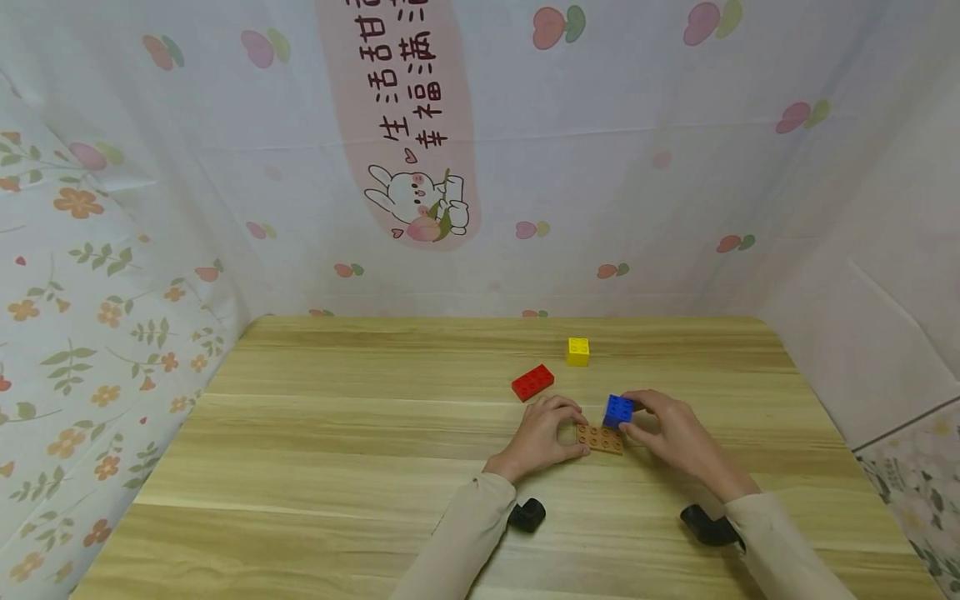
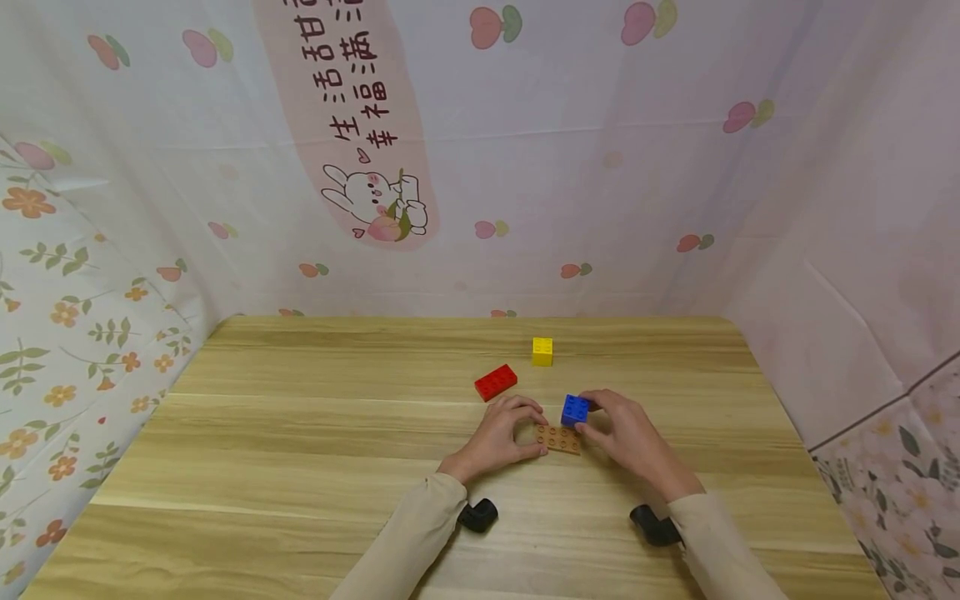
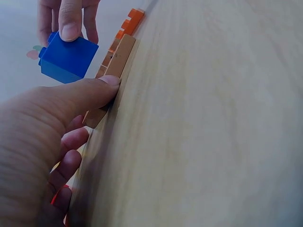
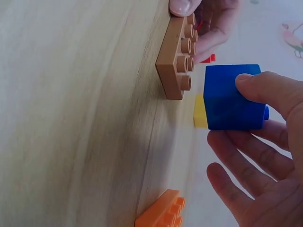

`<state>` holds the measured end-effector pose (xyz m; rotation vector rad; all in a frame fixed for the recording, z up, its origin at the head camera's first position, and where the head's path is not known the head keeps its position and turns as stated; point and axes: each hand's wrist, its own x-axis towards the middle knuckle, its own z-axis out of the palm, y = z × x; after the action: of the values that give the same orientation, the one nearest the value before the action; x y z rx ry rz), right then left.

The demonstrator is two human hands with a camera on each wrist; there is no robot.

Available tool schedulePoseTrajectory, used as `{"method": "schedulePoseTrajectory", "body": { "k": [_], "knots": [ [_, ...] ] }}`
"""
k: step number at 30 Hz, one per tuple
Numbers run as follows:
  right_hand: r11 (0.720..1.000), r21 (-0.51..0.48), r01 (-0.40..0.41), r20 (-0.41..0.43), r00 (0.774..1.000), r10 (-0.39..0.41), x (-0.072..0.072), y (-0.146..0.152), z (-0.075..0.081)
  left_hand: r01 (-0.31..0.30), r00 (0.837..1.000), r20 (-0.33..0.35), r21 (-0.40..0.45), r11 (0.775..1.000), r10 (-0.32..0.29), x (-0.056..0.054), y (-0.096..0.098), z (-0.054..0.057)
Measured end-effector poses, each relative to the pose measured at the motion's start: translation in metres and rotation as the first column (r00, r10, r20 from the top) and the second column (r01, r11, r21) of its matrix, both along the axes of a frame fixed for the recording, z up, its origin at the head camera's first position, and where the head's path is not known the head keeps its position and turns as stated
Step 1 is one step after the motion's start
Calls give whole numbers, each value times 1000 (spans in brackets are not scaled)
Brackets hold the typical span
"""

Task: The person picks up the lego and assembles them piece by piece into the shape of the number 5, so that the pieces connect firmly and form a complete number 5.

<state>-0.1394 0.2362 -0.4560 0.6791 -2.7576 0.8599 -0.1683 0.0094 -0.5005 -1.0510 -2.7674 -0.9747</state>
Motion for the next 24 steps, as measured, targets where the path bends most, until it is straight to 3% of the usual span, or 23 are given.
{"method": "schedulePoseTrajectory", "body": {
  "k": [13, 24],
  "knots": [
    [999, -52, -10, 51, 999, 12, 6, -1, -2, 3, 1000, -2, 7, 1000, -3, 1, 1, 1],
    [996, -88, 0, -7, 1000, -1, 8, -2, -7, 0, 1000, 4, 7, 1000, 0, 1, 1, 2]
  ]
}}
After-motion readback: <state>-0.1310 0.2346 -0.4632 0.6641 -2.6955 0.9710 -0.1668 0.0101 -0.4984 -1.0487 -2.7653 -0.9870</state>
